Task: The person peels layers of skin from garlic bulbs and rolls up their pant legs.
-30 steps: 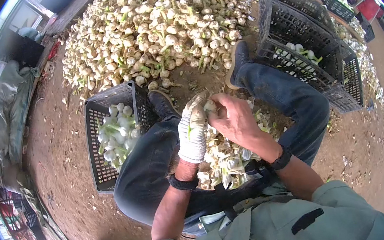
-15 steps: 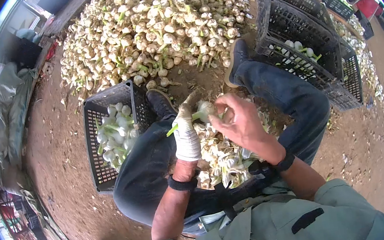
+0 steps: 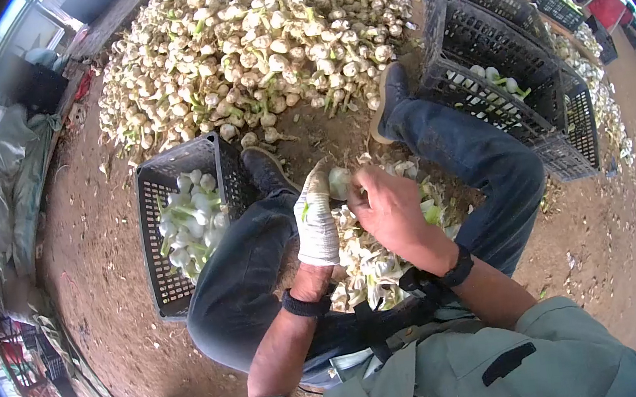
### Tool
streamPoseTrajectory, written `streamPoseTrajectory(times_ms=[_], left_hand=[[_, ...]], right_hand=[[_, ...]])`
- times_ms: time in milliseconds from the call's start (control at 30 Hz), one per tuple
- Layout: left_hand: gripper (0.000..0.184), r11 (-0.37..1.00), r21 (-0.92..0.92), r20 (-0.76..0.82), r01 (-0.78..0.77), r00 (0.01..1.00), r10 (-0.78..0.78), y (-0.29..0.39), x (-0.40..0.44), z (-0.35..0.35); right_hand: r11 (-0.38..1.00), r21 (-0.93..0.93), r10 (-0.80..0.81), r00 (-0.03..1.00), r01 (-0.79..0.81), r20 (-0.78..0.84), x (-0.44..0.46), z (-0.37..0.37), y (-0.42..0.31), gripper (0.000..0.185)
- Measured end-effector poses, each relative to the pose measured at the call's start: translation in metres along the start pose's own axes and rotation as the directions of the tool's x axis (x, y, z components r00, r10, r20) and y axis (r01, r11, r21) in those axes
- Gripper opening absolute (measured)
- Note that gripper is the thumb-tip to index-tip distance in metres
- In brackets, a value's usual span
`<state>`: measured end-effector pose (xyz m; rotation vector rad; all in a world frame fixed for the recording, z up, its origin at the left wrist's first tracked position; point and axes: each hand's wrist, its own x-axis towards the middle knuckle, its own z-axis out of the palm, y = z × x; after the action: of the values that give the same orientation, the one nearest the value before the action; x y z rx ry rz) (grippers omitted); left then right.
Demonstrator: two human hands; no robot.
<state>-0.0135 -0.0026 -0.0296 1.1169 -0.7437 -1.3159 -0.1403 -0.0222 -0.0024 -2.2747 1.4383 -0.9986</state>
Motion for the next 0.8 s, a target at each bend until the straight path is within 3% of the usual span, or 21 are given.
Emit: streamPoseTrajectory(times_ms=[67,167,233,267,400,467,500,567,633,800], left_hand=[[0.043,0.994,0.095,-0.006,-0.060,0.998,0.061,-0.004,0.002,-0.001],[0.045,0.997,0.080,-0.016,-0.010,1.000,0.011,0.003,0.002,-0.001],[0.045,1.000,-0.018,-0.021,0.009,1.000,-0.010,0.007,0.002,-0.003],[0.046,0.992,-0.120,-0.021,0.029,0.999,-0.032,0.008,0.003,-0.003],[0.046,0.998,-0.059,-0.030,-0.039,0.999,0.037,0.012,0.006,-0.003],[0.045,0.999,-0.030,-0.019,-0.023,1.000,0.023,0.017,0.001,0.000],[0.045,1.000,0.000,-0.008,-0.009,1.000,0.009,0.018,-0.001,0.000],[0.044,0.999,0.029,-0.002,-0.040,0.999,0.040,0.012,0.000,0.000],[0.044,0.996,0.053,0.003,-0.072,0.997,0.072,0.009,0.000,-0.001],[0.041,0.987,0.100,0.011,-0.124,0.992,0.124,0.003,0.002,-0.004]], right_hand=[[0.998,-0.057,-0.006,1.000,0.007,0.019,0.001,0.001,0.002,0.017],[0.999,0.022,0.030,1.000,-0.030,0.000,0.004,0.009,0.016,0.015],[0.965,0.129,0.224,0.973,-0.228,0.048,0.005,0.011,0.036,0.013],[0.970,0.051,0.235,0.972,-0.236,0.029,0.005,0.009,0.043,0.011],[0.924,0.168,0.332,0.939,-0.343,0.088,0.001,-0.005,0.042,0.012],[0.908,0.346,0.226,0.971,-0.239,0.078,0.001,-0.011,0.019,0.016],[0.907,0.347,0.227,0.971,-0.239,0.076,0.001,-0.011,0.015,0.016],[0.973,0.219,0.055,0.994,-0.074,0.090,0.001,-0.010,0.010,0.019],[0.975,0.216,0.042,0.998,-0.051,0.047,0.000,-0.003,0.012,0.020],[0.987,0.152,-0.060,0.992,0.042,0.111,-0.001,-0.005,0.010,0.016]])
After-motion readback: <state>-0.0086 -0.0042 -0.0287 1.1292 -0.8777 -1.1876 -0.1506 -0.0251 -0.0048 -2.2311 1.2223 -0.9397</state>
